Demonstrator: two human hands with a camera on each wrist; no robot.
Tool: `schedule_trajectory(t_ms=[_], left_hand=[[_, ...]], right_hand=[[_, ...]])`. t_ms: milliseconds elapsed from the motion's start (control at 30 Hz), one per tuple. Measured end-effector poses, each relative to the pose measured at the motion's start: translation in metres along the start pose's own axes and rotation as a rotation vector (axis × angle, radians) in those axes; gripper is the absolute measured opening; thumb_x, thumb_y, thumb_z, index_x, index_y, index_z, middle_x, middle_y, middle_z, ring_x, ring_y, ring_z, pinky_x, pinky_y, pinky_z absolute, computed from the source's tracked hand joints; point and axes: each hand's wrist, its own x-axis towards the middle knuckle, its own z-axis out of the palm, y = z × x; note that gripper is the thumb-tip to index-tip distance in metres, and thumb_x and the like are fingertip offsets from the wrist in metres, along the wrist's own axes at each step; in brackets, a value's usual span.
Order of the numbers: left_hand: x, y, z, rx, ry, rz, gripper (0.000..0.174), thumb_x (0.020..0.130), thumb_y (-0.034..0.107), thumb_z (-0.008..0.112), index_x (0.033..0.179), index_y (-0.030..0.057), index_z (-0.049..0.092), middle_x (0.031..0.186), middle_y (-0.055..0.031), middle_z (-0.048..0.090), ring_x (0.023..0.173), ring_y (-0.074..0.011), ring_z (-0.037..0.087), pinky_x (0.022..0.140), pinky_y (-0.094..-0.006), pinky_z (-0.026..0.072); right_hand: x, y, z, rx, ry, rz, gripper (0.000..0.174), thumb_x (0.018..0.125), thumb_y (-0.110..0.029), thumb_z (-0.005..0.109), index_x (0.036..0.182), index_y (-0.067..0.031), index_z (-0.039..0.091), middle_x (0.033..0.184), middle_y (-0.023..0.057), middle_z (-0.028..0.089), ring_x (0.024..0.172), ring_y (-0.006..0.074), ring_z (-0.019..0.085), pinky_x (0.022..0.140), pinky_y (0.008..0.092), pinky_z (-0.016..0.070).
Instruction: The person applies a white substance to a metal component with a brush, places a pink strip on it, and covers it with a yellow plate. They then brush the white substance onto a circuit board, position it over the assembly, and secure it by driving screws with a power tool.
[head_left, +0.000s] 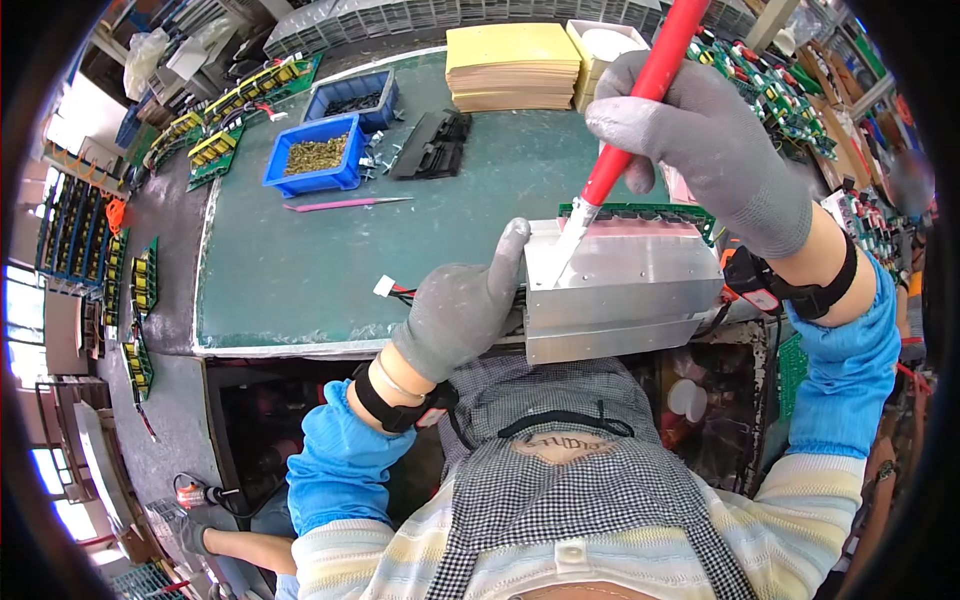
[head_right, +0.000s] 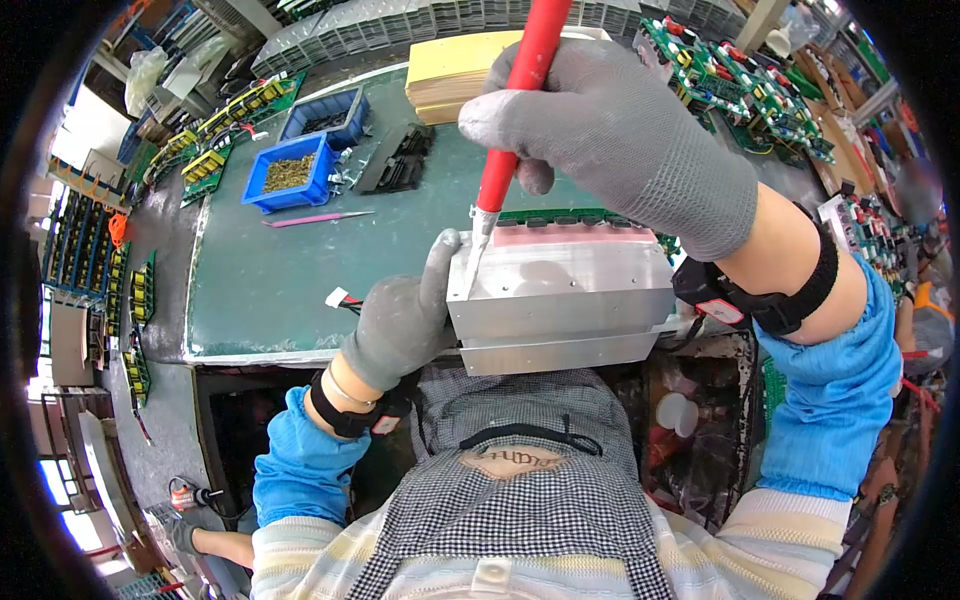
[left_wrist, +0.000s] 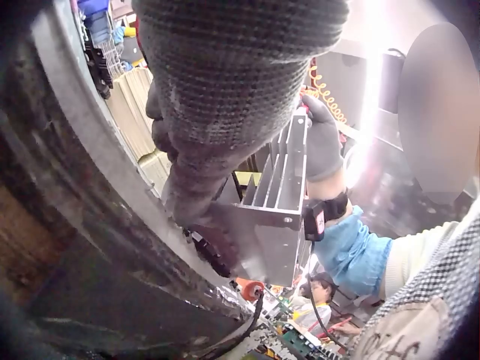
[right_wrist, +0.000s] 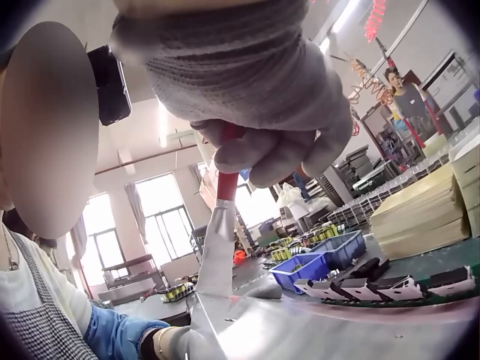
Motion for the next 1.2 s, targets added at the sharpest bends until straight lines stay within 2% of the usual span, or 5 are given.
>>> schedule_trajectory(t_ms=[267, 400, 467, 600, 1200], left_hand=[[-0.003, -0.001, 0.002, -0.009, 0.025, 0.027, 0.084, 0.077, 0.015, 0.070, 0.146, -0.0082, 0.028, 0.054, -0.0075, 0.054, 0.046, -0.0278, 0.057, 0.044, -0.0395, 0.0427], [-0.004, -0.002, 0.003, -0.035, 0.020, 0.013, 0.086, 0.077, 0.016, 0.071, 0.146, -0.0078, 0.027, 0.054, -0.0076, 0.054, 0.047, -0.0280, 0.058, 0.044, -0.0396, 0.0425], [-0.004, -0.003, 0.006, -0.037, 0.047, 0.028, 0.087, 0.076, 0.018, 0.072, 0.146, -0.0076, 0.027, 0.054, -0.0076, 0.054, 0.047, -0.0278, 0.058, 0.045, -0.0393, 0.0427], [-0.003, 0.001, 0.000, -0.020, 0.014, 0.007, 0.090, 0.074, 0.020, 0.075, 0.146, -0.0079, 0.028, 0.056, -0.0076, 0.055, 0.048, -0.0278, 0.058, 0.046, -0.0387, 0.0431], [-0.004, 0.003, 0.001, -0.020, 0.025, 0.012, 0.089, 0.075, 0.021, 0.075, 0.145, -0.0080, 0.028, 0.056, -0.0082, 0.056, 0.047, -0.0275, 0.059, 0.046, -0.0383, 0.0446]], right_hand=[[0.009, 0.011, -0.011, -0.326, -0.167, -0.360, 0.020, 0.091, -0.018, 0.063, 0.088, 0.0007, 0.061, 0.070, 0.0081, 0.059, 0.057, 0.0136, 0.061, 0.053, 0.0264, 0.0502], [0.003, -0.002, -0.015, -0.280, -0.160, -0.090, 0.014, 0.090, -0.016, 0.062, 0.092, -0.0023, 0.060, 0.073, 0.0069, 0.059, 0.056, 0.0140, 0.061, 0.052, 0.0264, 0.0505], [0.004, 0.009, -0.025, -0.441, -0.198, -0.348, 0.015, 0.091, -0.018, 0.060, 0.090, -0.0022, 0.059, 0.073, 0.0063, 0.058, 0.055, 0.0129, 0.060, 0.051, 0.0259, 0.0505], [-0.005, -0.002, -0.031, -0.244, -0.135, 0.122, 0.018, 0.089, -0.019, 0.058, 0.086, -0.0011, 0.058, 0.070, 0.0064, 0.058, 0.052, 0.0118, 0.059, 0.051, 0.0253, 0.0508], [-0.010, -0.026, -0.017, -0.074, -0.010, 0.084, 0.024, 0.089, -0.026, 0.064, 0.087, -0.0023, 0.061, 0.072, 0.0039, 0.060, 0.057, 0.0064, 0.057, 0.054, 0.0213, 0.0444]])
